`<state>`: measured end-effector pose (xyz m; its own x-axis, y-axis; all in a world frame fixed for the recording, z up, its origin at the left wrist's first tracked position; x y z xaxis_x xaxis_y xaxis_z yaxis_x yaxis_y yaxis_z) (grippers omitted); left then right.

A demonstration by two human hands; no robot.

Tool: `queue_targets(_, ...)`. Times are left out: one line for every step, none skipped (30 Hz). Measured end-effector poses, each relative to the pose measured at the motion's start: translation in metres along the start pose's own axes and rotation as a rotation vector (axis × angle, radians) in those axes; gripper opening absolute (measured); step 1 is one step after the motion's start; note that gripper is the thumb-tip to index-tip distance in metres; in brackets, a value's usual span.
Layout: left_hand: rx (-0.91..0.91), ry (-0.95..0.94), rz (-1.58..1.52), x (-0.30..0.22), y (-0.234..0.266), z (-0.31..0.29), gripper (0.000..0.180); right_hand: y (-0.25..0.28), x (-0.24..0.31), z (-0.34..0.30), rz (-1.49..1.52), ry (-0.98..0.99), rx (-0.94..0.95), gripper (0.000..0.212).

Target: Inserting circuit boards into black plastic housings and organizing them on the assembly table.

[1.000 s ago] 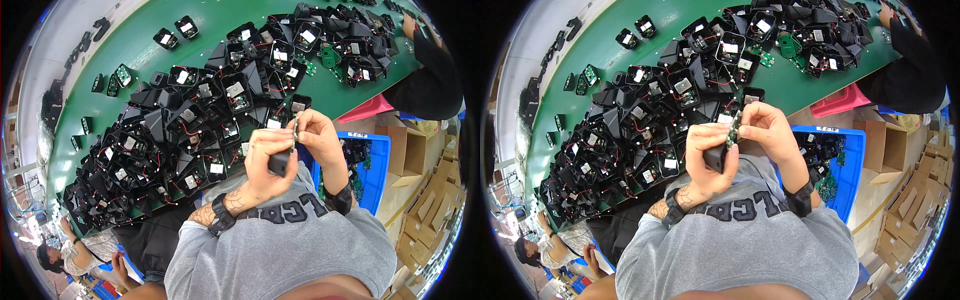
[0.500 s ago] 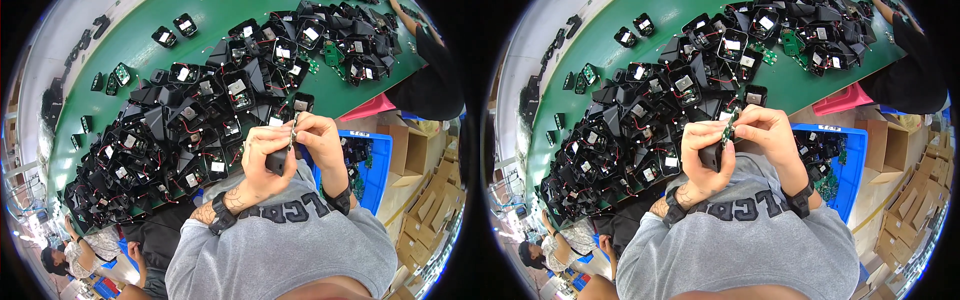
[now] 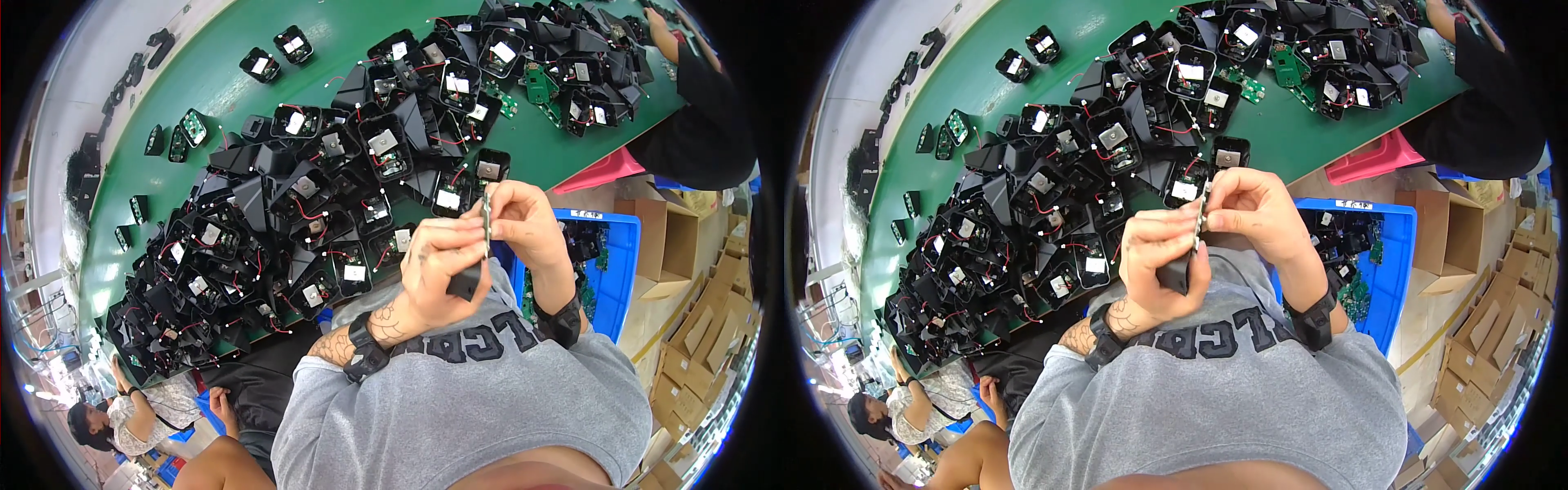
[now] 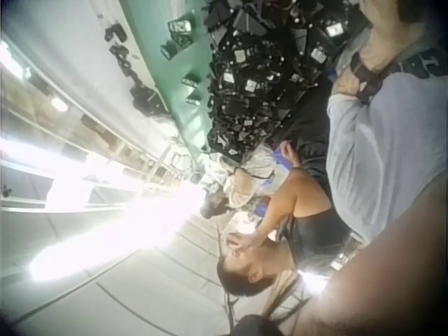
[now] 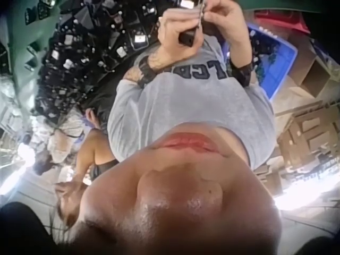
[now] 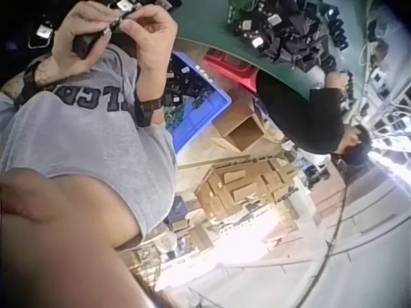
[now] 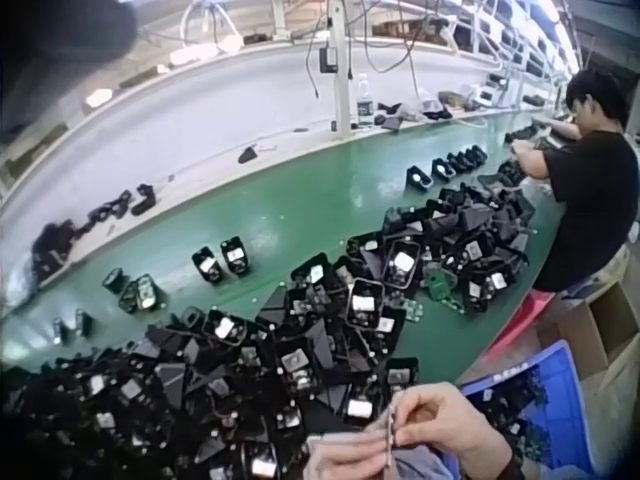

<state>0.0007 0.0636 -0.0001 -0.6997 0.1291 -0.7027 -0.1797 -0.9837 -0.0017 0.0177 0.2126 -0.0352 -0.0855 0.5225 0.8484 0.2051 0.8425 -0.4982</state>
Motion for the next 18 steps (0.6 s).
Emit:
queue_targets(0.024, -0.012, 0.018, -0.005, 0.001, 0.002, 0.035, -0.004, 0.003, -0.002, 0.001, -0.001, -0.003, 0.019)
queue_targets(0.026, -0.010, 0.017, -0.005, 0.002, 0.003, 0.035, -0.008, 0.009, -0.005, -0.015, 0.038, -0.031, 0.020)
queue_targets(0.041, 0.005, -0.017, -0.002, 0.002, 0.005, 0.034, -0.010, 0.014, -0.007, -0.031, 0.078, -0.059, 0.021)
queue_targets(0.055, 0.019, -0.053, 0.001, 0.001, 0.008, 0.034, -0.010, 0.016, -0.007, -0.032, 0.080, -0.061, 0.021)
queue_targets(0.037, 0.076, -0.055, 0.006, 0.003, 0.011, 0.034, -0.008, 0.018, -0.006, -0.121, 0.099, -0.112, 0.021)
queue_targets(0.017, 0.175, -0.107, 0.012, 0.005, 0.010, 0.033, -0.006, 0.020, -0.006, -0.210, 0.118, -0.163, 0.022)
queue_targets(-0.021, 0.297, -0.171, 0.016, 0.006, 0.010, 0.031, -0.010, 0.026, -0.009, -0.294, 0.107, -0.197, 0.023)
queue_targets(-0.060, 0.418, -0.235, 0.019, 0.008, 0.009, 0.030, -0.010, 0.025, -0.008, -0.294, 0.111, -0.198, 0.023)
queue_targets(-0.085, 0.511, -0.214, 0.021, 0.011, 0.011, 0.026, -0.009, 0.028, -0.007, -0.324, 0.240, -0.232, 0.025)
queue_targets(-0.102, 0.498, -0.283, 0.026, 0.013, 0.010, 0.026, -0.011, 0.031, -0.009, -0.355, 0.368, -0.263, 0.028)
queue_targets(-0.102, 0.514, -0.346, 0.028, 0.014, 0.009, 0.027, -0.015, 0.034, -0.009, -0.307, 0.343, -0.294, 0.028)
queue_targets(-0.103, 0.529, -0.408, 0.028, 0.014, 0.009, 0.028, -0.014, 0.033, -0.010, -0.306, 0.342, -0.290, 0.028)
queue_targets(-0.106, 0.530, -0.406, 0.029, 0.014, 0.009, 0.028, -0.012, 0.030, -0.010, -0.298, 0.311, -0.221, 0.025)
queue_targets(-0.108, 0.561, -0.428, 0.031, 0.014, 0.009, 0.027, -0.012, 0.026, -0.011, -0.290, 0.279, -0.151, 0.023)
queue_targets(-0.111, 0.593, -0.449, 0.031, 0.015, 0.009, 0.027, -0.012, 0.025, -0.010, -0.290, 0.277, -0.148, 0.023)
queue_targets(-0.111, 0.595, -0.449, 0.030, 0.017, 0.013, 0.027, -0.013, 0.027, -0.010, -0.368, 0.341, -0.145, 0.021)
queue_targets(-0.033, 0.581, -0.396, 0.028, 0.017, 0.018, 0.027, -0.014, 0.028, -0.011, -0.446, 0.406, -0.142, 0.019)
queue_targets(0.045, 0.567, -0.343, 0.026, 0.017, 0.021, 0.027, -0.015, 0.029, -0.011, -0.524, 0.470, -0.139, 0.017)
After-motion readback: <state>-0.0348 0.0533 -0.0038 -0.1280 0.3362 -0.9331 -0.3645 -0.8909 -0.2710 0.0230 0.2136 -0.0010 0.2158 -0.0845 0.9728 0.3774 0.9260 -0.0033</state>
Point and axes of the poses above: each hand's wrist, its own z-axis towards the middle knuckle, its own y-axis out of the back of the hand, x = y × z, the point moved 4 cm from there along z, towards the middle knuckle, and after that the axes turned 10 degrees about -x, right-handed, at the moved point
